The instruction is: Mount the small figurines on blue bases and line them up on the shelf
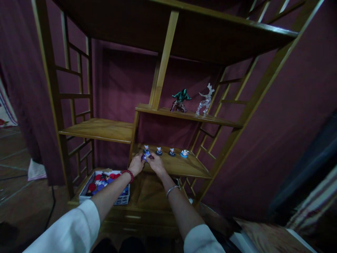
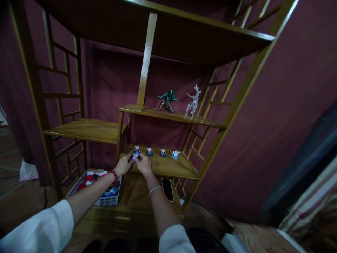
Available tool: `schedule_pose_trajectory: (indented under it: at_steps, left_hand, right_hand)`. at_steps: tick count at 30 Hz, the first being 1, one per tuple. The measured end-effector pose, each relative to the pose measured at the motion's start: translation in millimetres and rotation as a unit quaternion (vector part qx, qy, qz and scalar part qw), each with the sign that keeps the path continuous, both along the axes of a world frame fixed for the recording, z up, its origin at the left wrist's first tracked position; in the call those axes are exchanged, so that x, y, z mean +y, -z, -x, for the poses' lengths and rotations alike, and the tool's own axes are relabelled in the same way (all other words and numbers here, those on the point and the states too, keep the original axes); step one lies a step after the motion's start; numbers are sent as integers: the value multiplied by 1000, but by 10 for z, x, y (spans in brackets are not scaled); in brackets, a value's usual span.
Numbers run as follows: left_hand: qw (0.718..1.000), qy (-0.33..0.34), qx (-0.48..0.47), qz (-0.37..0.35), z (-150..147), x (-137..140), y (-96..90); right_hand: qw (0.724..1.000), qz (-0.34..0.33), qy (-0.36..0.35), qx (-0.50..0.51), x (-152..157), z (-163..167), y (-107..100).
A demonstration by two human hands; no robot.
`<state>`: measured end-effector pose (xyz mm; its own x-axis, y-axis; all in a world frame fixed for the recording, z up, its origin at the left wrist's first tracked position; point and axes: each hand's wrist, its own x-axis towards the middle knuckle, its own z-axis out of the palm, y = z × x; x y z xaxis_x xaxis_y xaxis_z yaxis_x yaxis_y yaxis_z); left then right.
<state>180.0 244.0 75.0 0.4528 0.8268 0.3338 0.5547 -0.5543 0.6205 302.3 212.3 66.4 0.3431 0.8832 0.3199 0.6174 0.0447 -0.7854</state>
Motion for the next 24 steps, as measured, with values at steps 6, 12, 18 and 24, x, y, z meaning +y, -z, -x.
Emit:
schedule_pose_trajectory:
  at_steps: [6, 12, 18, 24]
  left_hand:
    - [999, -16, 50, -4, -17, -9, -31]
    - [998, -15, 60, -18, -20, -30, -60]
    - [998, -1, 62, -16, -30, 6, -71]
    - [998, -5, 58, -32, -61, 51, -12]
  right_hand:
    - [999, 33, 22, -25, -11, 13, -35]
    - [997, 42, 34, -63, 30, -9, 7]
    - [998, 43, 27, -46, 58, -47, 29]
    - [992, -20, -54, 112, 95, -175, 60]
